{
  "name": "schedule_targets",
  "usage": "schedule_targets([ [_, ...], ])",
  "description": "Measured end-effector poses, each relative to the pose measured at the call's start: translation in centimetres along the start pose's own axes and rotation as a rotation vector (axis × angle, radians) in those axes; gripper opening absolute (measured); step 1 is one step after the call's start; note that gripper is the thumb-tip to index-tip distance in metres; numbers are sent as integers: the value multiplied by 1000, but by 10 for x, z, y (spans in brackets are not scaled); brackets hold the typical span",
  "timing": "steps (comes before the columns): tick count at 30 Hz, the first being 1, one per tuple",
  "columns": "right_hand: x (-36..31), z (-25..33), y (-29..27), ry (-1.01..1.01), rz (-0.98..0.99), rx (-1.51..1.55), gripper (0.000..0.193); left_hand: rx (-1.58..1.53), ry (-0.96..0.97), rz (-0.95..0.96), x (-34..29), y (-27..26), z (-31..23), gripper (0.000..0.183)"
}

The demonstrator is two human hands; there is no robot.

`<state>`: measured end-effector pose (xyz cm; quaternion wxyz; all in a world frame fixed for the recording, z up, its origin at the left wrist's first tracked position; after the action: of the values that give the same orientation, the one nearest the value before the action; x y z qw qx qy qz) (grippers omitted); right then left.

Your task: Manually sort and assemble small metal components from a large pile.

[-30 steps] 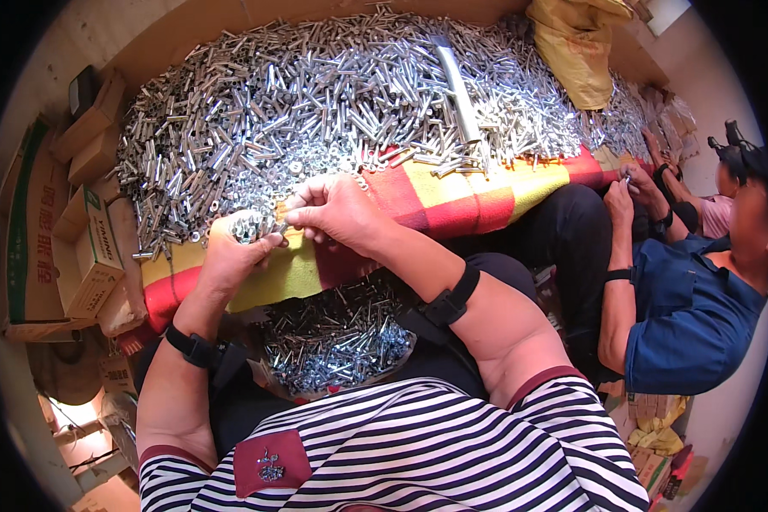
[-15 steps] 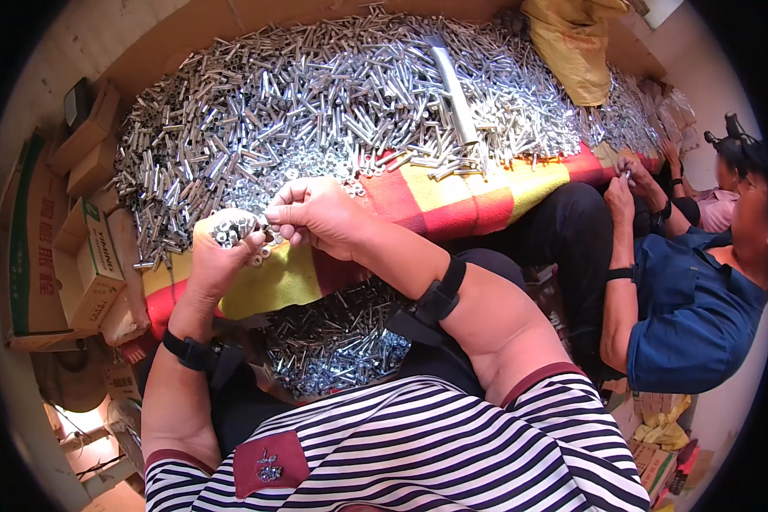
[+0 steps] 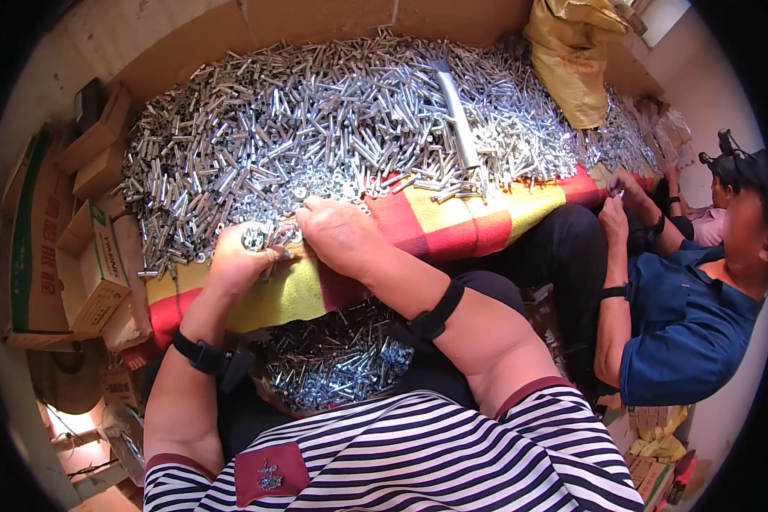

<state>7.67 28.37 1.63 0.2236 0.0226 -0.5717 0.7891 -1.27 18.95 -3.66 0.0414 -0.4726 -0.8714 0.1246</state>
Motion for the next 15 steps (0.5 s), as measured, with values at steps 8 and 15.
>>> schedule_targets([
  [8,-6,-29,2,612,391,1065,13,-368,6,-151,-15,-7,-8,14],
  [15,-3,-27,18,562,365,1217,12,-485,-15,-71,-12,1,-10,17],
])
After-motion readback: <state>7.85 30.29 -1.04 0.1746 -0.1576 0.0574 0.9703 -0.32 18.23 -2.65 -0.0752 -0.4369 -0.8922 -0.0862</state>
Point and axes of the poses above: each hand's wrist, its own x-axis towards the middle knuckle, its own y-axis out of the palm, z = x × y, the point moved 9 cm from there along x, towards the middle knuckle, and after that the axes turned 12 degrees about y, right-handed, at the moved point
